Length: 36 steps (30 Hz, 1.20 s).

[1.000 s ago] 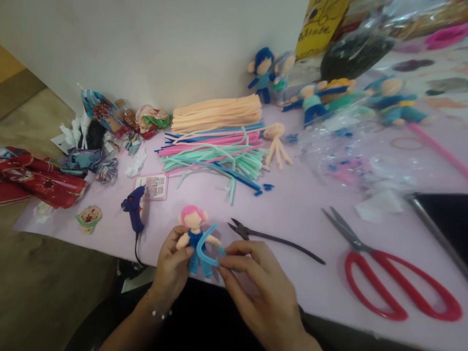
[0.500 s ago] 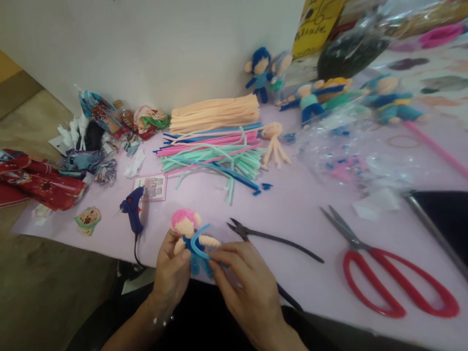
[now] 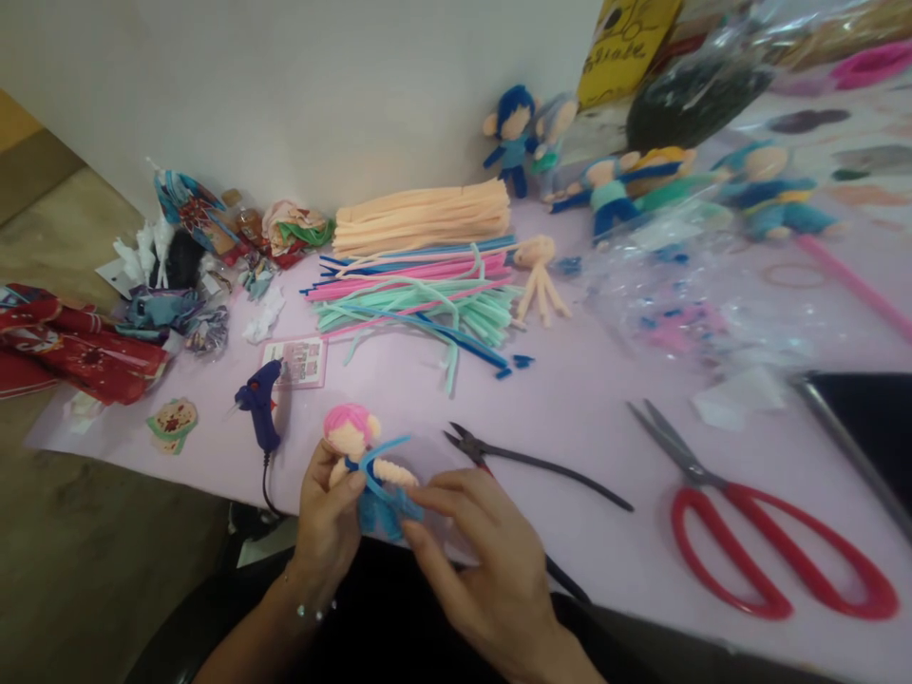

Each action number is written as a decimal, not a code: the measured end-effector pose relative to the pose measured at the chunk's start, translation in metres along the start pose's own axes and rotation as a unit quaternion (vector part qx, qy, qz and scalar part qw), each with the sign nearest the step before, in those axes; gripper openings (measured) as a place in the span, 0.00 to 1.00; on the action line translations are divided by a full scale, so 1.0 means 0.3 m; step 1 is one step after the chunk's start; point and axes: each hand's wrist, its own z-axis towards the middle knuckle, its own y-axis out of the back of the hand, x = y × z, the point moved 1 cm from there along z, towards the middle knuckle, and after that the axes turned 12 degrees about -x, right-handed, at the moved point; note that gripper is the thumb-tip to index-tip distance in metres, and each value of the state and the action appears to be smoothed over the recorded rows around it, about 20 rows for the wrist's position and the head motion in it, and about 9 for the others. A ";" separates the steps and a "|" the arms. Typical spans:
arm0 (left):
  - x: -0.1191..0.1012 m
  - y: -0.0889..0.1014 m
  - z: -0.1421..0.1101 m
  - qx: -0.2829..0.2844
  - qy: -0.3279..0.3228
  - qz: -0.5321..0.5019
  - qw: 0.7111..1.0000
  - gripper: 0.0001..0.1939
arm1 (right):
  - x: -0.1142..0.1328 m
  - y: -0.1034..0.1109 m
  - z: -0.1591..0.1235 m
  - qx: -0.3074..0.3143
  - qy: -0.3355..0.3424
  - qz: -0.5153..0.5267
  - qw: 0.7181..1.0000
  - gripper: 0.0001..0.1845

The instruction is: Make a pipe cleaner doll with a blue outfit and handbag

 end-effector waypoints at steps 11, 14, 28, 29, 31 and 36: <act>-0.010 0.012 0.023 0.121 0.110 -0.008 0.986 0.23 | -0.019 0.001 0.081 0.073 -0.174 0.112 0.976 0.05; -0.004 0.018 0.026 0.140 0.121 -0.017 0.983 0.23 | -0.010 -0.013 0.078 0.061 -0.151 0.108 0.981 0.03; 0.003 0.022 0.035 0.147 0.118 0.010 0.982 0.27 | -0.021 -0.051 0.021 -0.012 -0.145 0.132 0.981 0.05; 0.002 0.022 0.035 0.145 0.116 0.011 0.983 0.27 | -0.024 -0.055 0.018 -0.003 -0.160 0.142 0.977 0.04; 0.000 0.021 0.035 0.139 0.113 0.008 0.984 0.27 | -0.030 -0.065 0.007 0.014 -0.198 0.170 0.965 0.03; -0.002 0.018 0.037 0.130 0.106 -0.011 0.986 0.25 | -0.028 -0.072 -0.010 0.059 -0.350 0.260 0.898 0.10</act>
